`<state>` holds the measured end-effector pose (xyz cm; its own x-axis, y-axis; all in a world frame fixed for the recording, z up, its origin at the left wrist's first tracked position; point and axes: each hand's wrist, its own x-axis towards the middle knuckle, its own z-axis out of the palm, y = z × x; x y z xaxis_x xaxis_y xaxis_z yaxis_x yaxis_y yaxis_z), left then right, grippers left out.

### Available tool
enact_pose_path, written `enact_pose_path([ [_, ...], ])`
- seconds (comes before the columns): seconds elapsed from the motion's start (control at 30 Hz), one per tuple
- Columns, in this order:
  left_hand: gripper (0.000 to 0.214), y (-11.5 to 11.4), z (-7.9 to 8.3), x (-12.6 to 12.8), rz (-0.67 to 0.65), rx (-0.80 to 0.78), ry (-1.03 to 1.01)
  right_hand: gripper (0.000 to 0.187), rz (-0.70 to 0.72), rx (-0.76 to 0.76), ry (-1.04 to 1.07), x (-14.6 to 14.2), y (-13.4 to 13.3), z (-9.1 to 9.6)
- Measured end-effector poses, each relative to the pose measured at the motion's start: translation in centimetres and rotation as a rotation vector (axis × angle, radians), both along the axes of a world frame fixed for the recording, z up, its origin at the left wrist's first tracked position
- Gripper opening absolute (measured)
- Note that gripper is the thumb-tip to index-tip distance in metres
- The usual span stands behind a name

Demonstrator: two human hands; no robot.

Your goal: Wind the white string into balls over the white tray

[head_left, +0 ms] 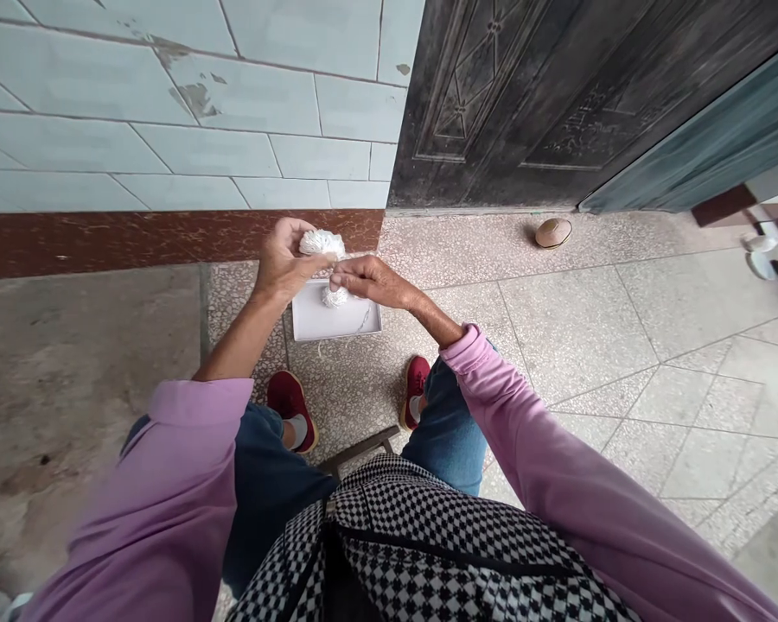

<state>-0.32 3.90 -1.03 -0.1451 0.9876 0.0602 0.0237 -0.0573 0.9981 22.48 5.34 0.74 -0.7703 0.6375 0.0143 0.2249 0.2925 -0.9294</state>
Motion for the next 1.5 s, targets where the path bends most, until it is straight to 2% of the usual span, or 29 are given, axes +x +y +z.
enact_pose_path([
  [0.1,0.063,-0.4,0.4,0.4,-0.11,-0.034,0.028,0.054,-0.164,0.0,0.071,0.9,0.8,1.3],
  [0.2,0.059,-1.3,1.7,0.7,-0.257,-0.099,-0.033,0.057,-0.356,0.001,0.067,1.9,1.8,2.4],
  [0.33,0.052,-2.2,3.4,1.3,-0.392,-0.177,-0.169,0.063,-0.477,0.003,0.021,2.4,2.4,3.0],
  [0.47,0.056,-2.0,3.5,1.7,-0.352,-0.185,-0.327,0.058,-0.456,0.038,-0.003,1.8,2.3,2.3],
  [0.63,0.055,-1.0,2.6,0.5,-0.188,-0.129,-0.325,0.048,-0.285,0.085,-0.071,0.5,1.7,0.8],
  [0.73,0.059,-0.3,1.8,-0.4,-0.088,-0.084,-0.258,0.04,-0.125,0.122,-0.105,-0.1,0.8,-0.2],
  [0.8,0.062,0.1,1.3,-0.7,-0.003,-0.063,-0.143,0.038,-0.022,0.124,-0.099,-0.1,0.3,-0.7],
  [0.9,0.065,0.6,0.5,-0.5,0.075,-0.054,0.097,0.049,0.032,0.104,-0.02,0.2,0.2,-0.9],
  [0.97,0.065,0.6,0.3,-0.3,0.035,-0.067,0.19,0.061,-0.029,0.1,0.048,0.7,0.7,-0.4],
  [1.03,0.063,0.2,0.5,-0.2,-0.083,-0.088,0.202,0.067,-0.145,0.094,0.075,1.3,1.3,0.5],
  [1.13,0.06,-0.8,1.4,0.1,-0.313,-0.127,0.088,0.06,-0.324,0.045,0.042,2.2,2.1,2.0],
  [1.2,0.058,-1.4,2.2,0.4,-0.403,-0.164,-0.049,0.057,-0.394,0.003,0.04,2.4,2.4,2.5],
  [1.33,0.06,-1.6,3.2,1.0,-0.354,-0.163,-0.284,0.059,-0.388,-0.035,0.08,1.7,2.2,1.7],
  [1.5,0.055,-0.7,3.1,0.3,-0.297,-0.089,-0.369,0.054,-0.21,-0.043,0.062,-0.4,1.4,-1.3],
])
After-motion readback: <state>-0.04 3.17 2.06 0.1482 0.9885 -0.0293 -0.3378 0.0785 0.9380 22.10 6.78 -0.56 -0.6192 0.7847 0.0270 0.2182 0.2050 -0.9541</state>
